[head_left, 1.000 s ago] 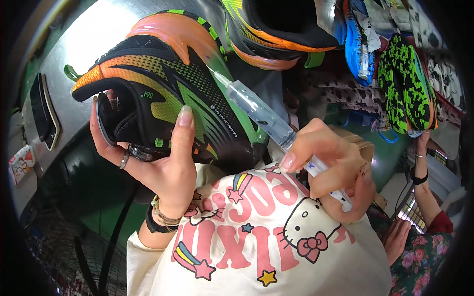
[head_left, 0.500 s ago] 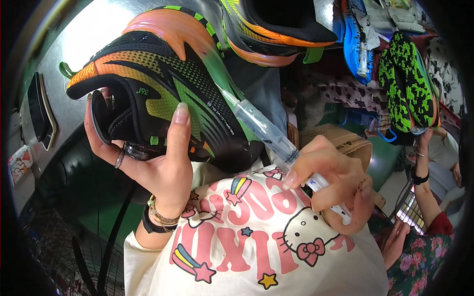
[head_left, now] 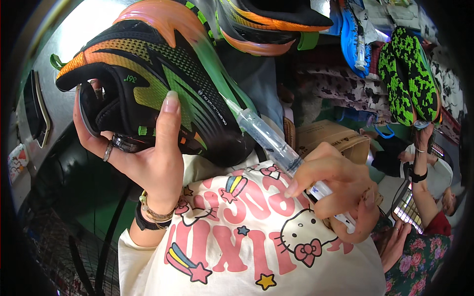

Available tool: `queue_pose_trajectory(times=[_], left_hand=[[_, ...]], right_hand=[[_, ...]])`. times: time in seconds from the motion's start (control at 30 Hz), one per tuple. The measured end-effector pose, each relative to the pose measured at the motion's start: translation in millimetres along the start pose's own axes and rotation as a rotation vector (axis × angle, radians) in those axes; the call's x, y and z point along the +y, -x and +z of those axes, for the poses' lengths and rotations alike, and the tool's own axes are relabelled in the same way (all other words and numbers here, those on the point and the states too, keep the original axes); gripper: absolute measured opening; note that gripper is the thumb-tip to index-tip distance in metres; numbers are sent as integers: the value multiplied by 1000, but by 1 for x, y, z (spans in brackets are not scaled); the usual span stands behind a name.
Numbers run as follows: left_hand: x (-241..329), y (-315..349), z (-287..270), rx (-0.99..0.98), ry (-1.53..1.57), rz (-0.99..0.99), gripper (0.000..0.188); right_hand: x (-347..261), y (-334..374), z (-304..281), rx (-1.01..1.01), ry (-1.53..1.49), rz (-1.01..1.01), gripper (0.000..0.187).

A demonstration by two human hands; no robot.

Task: Use a syringe to apply adhesive or filler to the sole and heel of athletic shoes.

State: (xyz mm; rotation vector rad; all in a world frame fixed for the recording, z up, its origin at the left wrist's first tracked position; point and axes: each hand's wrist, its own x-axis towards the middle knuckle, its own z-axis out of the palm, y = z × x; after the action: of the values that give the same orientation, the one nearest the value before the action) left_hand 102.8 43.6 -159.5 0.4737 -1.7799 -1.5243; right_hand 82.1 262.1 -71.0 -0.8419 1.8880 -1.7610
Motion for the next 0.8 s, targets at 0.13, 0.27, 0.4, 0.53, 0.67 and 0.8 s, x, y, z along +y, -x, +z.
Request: queue_pose_trajectory(times=[0.13, 0.27, 0.4, 0.53, 0.67, 0.8], left_hand=[[3, -5, 0, -27, 52, -81, 88], [-1, -4, 6, -38, 8, 27, 72], [-8, 0, -3, -16, -26, 79, 70], [-9, -2, 3, -39, 46, 127, 69], [-15, -3, -3, -37, 16, 161, 68], [-8, 0, 0, -57, 38, 120, 65]], right_hand=[[-11, 0, 1, -16, 93, 53, 54], [-17, 6, 8, 48, 105, 39, 55], [-4, 13, 12, 45, 78, 14, 56], [-6, 26, 16, 56, 120, -14, 57], [-2, 31, 22, 59, 129, -8, 58], [-16, 32, 14, 51, 137, 55, 59]])
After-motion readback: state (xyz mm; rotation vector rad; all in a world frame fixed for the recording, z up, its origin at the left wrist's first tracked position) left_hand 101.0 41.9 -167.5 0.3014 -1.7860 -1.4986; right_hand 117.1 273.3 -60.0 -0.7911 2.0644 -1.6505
